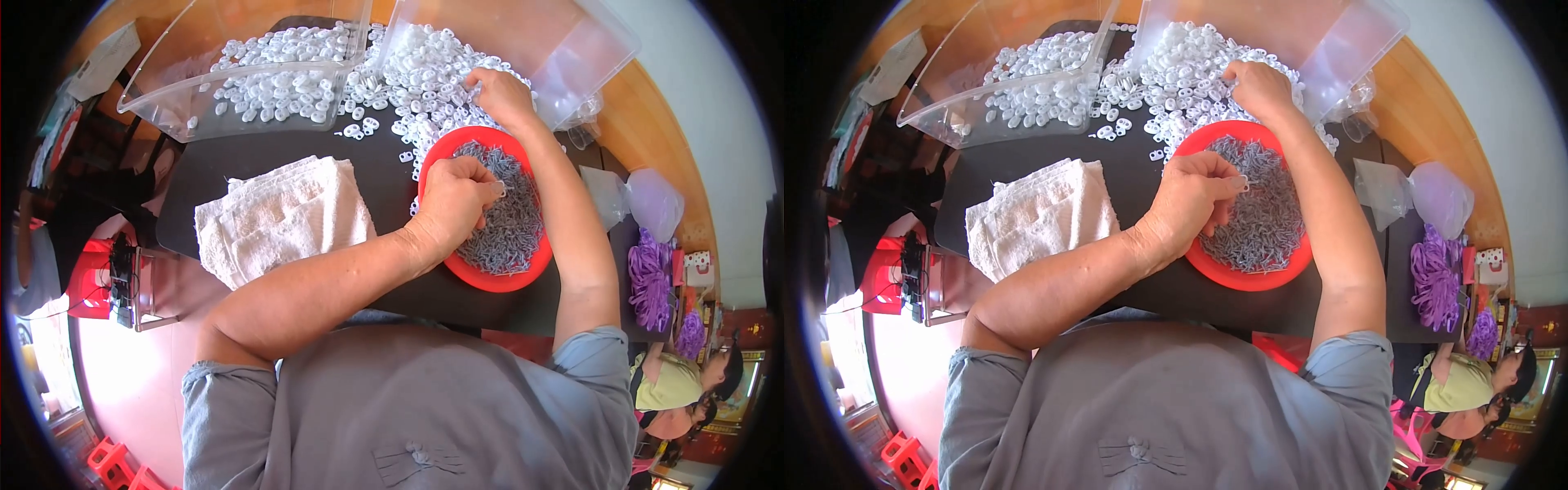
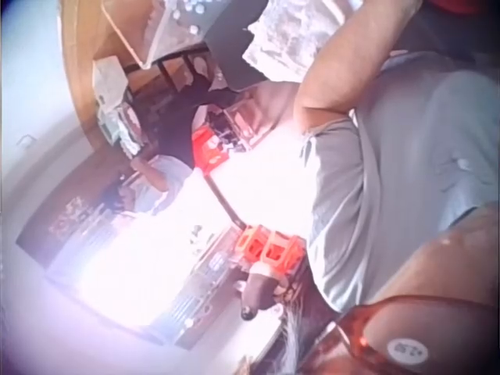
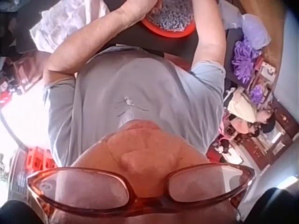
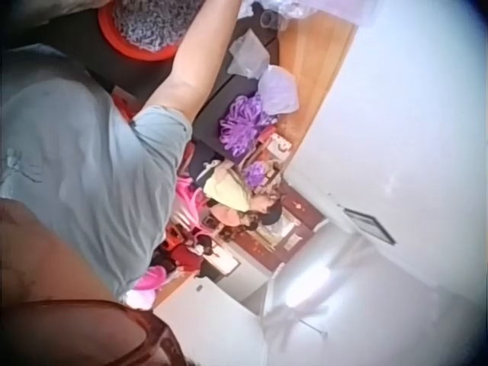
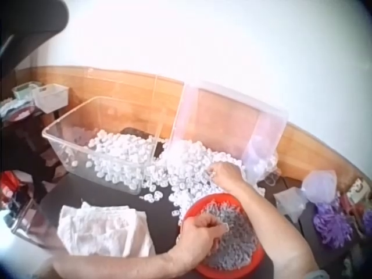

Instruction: Manually assembling small white plastic components by attaching metal rings to them.

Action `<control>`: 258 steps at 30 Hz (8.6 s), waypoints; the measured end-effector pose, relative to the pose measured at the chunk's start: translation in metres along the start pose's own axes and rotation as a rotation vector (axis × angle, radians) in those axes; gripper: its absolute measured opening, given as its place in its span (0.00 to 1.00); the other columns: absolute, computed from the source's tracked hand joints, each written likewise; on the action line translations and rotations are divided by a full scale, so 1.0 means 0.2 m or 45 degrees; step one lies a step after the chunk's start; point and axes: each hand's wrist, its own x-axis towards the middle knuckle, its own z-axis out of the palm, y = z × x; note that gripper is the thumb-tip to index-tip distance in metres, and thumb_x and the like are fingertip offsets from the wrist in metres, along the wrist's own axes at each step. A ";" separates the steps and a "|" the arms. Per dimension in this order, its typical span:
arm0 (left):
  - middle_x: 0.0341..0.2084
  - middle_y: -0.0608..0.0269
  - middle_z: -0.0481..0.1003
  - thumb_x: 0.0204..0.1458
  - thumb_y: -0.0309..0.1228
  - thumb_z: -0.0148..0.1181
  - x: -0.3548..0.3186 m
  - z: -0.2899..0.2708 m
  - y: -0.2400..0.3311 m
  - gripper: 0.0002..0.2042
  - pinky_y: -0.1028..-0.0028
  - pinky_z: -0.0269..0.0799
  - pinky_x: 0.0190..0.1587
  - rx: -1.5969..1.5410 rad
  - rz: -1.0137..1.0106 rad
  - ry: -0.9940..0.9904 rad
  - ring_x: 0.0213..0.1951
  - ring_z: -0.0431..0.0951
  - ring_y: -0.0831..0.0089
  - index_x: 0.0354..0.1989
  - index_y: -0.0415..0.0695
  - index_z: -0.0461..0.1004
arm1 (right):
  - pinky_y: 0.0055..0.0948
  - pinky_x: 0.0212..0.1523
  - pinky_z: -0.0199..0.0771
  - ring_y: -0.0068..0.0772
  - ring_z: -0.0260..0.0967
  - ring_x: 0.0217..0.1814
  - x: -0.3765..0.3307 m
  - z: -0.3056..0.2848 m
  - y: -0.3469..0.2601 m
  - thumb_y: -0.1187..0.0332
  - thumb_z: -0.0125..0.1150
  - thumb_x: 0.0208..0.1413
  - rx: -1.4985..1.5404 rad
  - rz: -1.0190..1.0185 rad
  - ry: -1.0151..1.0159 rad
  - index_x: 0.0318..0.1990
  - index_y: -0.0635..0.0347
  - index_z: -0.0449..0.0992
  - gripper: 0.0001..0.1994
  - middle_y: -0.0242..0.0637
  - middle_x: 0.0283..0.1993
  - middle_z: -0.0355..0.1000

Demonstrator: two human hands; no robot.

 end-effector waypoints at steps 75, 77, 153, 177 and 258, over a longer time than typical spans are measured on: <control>0.28 0.58 0.73 0.54 0.23 0.53 0.10 -0.09 0.07 0.02 0.70 0.69 0.36 -0.756 0.232 0.173 0.31 0.73 0.68 0.33 0.38 0.69 | 0.18 0.37 0.68 0.18 0.69 0.37 -0.79 -0.31 -0.50 0.80 0.56 0.52 1.483 -0.168 -0.017 0.41 0.67 0.77 0.09 0.32 0.37 0.74; 0.28 0.58 0.72 0.54 0.23 0.52 0.09 -0.09 0.09 0.01 0.69 0.70 0.36 -0.765 0.210 0.173 0.31 0.73 0.68 0.33 0.39 0.69 | 0.18 0.39 0.68 0.19 0.69 0.39 -0.79 -0.27 -0.56 0.81 0.55 0.53 1.680 -0.071 0.020 0.41 0.68 0.76 0.09 0.32 0.38 0.74; 0.24 0.57 0.78 0.46 0.18 0.66 0.01 0.00 0.08 0.08 0.80 0.70 0.21 -0.067 0.458 -0.298 0.22 0.76 0.76 0.35 0.33 0.75 | 0.16 0.22 0.62 0.19 0.69 0.24 -0.89 -0.36 -0.21 0.64 0.61 0.57 1.943 0.153 0.056 0.34 0.64 0.78 0.11 0.30 0.24 0.72; 0.26 0.58 0.78 0.47 0.16 0.65 -0.03 0.01 0.05 0.12 0.80 0.74 0.25 0.130 0.811 -0.308 0.26 0.79 0.76 0.39 0.35 0.71 | 0.16 0.20 0.62 0.24 0.71 0.22 -0.93 -0.36 -0.25 0.63 0.58 0.60 2.140 0.179 -0.004 0.39 0.65 0.75 0.12 0.32 0.27 0.72; 0.24 0.51 0.76 0.45 0.30 0.64 0.18 -0.47 0.03 0.08 0.63 0.72 0.36 1.887 0.808 0.234 0.29 0.78 0.57 0.28 0.38 0.76 | 0.21 0.28 0.62 0.17 0.62 0.26 -0.88 -0.21 -0.21 0.78 0.57 0.51 0.991 -0.097 0.285 0.31 0.65 0.73 0.00 0.27 0.25 0.68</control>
